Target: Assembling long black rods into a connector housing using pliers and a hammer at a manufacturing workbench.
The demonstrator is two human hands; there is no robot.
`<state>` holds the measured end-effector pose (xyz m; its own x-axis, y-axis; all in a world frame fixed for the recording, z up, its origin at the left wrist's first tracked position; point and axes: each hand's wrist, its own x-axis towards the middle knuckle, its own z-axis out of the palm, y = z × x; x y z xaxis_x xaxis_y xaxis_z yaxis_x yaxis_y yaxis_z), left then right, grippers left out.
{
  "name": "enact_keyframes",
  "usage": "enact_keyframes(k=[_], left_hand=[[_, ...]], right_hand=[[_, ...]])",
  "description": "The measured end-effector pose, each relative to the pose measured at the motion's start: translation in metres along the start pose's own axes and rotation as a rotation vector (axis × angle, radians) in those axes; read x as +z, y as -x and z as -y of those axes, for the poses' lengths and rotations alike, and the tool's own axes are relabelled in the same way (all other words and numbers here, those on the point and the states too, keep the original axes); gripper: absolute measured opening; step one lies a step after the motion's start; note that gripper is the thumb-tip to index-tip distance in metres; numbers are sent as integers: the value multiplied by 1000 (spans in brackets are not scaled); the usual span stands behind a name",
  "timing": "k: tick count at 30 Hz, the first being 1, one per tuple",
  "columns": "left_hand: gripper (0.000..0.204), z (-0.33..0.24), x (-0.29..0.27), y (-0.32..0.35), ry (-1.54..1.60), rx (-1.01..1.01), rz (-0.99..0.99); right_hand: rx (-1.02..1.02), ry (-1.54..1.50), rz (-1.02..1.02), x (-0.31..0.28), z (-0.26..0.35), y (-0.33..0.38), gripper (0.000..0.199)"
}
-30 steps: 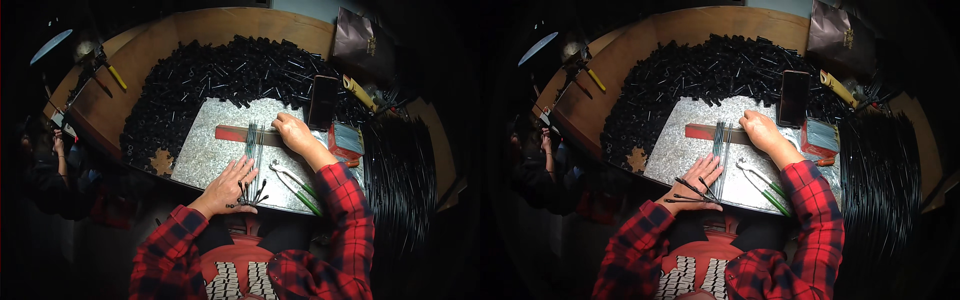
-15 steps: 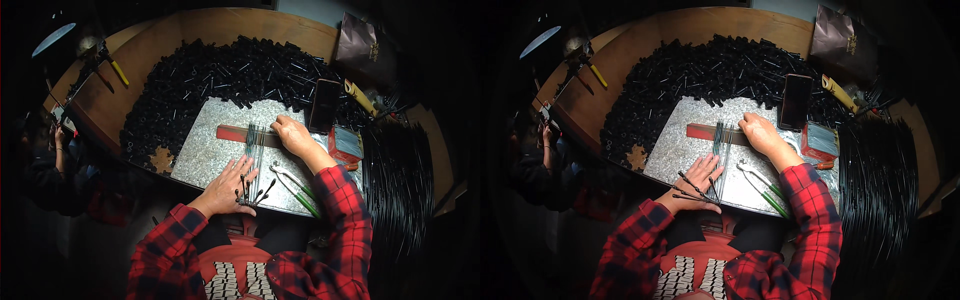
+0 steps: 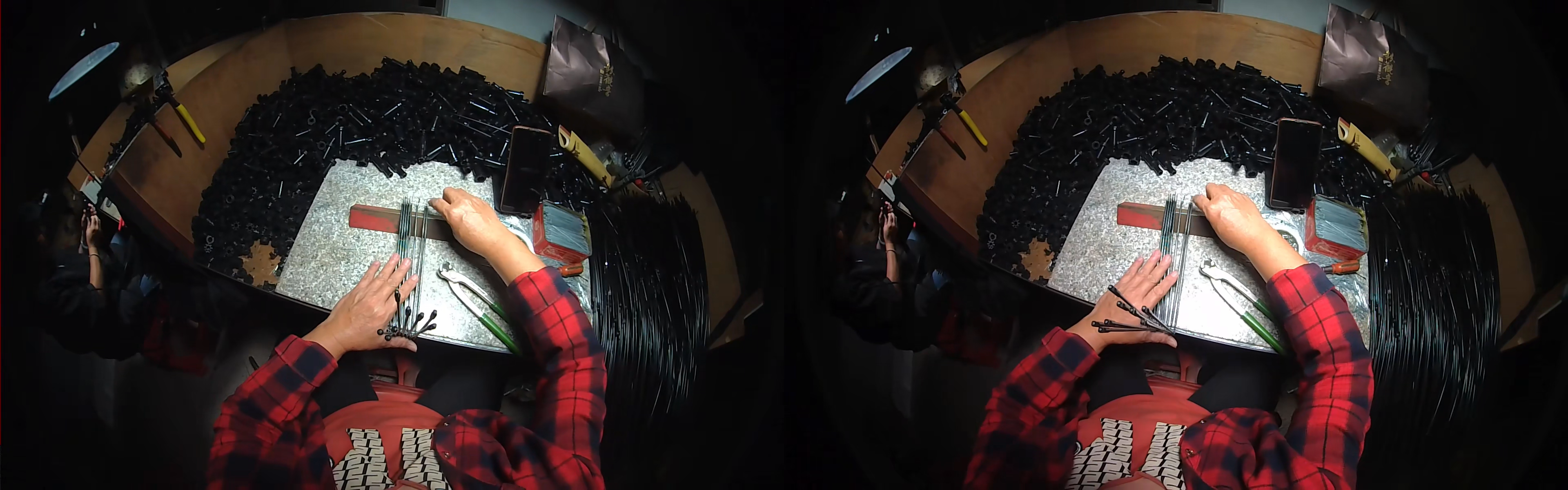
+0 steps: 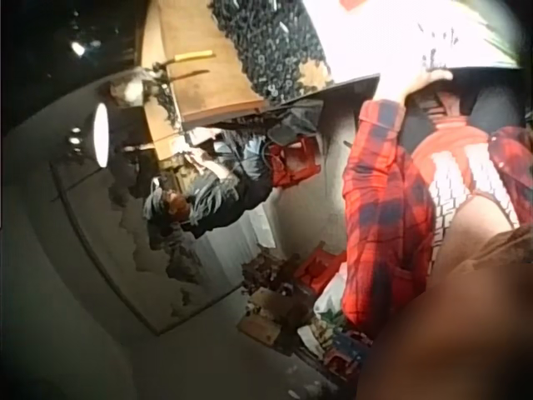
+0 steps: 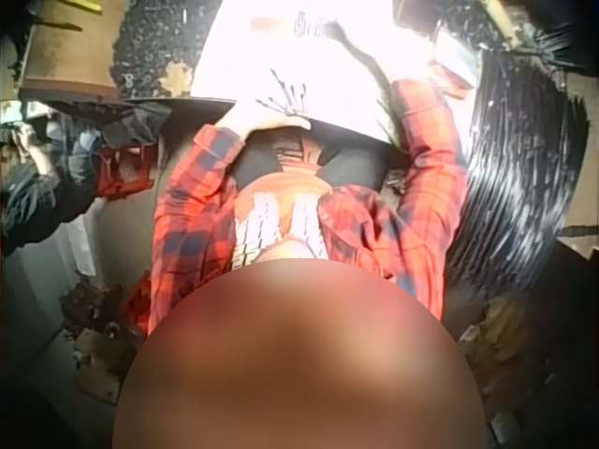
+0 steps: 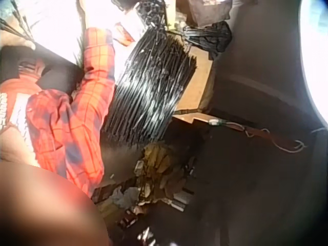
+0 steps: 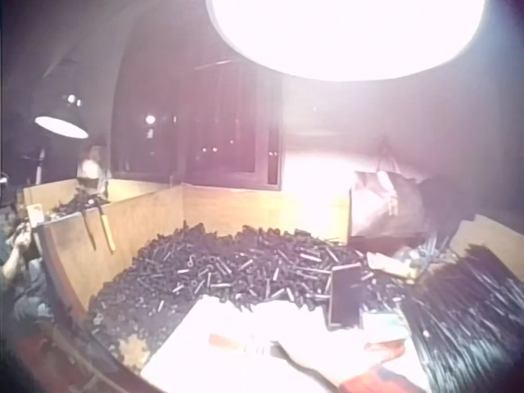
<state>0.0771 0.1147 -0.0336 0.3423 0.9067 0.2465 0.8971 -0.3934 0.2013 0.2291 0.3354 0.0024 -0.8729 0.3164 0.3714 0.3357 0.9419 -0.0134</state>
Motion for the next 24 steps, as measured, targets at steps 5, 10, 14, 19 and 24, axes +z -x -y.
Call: enact_keyframes(k=[5,10,14,19,24], left_hand=[[107,0,-5,1,11,1,13],[107,0,-4,1,23,-3,23],[109,0,-5,2,27,-26,27],[110,0,-3,0,34,-23,44],[113,0,-5,-1,16,-10,30]], right_hand=[[-27,27,77,1,5,-3,54],[-33,38,69,5,1,-3,52],[-47,14,36,7,-1,-3,49],[-25,0,31,3,1,-2,44],[1,12,5,5,4,0,40]])
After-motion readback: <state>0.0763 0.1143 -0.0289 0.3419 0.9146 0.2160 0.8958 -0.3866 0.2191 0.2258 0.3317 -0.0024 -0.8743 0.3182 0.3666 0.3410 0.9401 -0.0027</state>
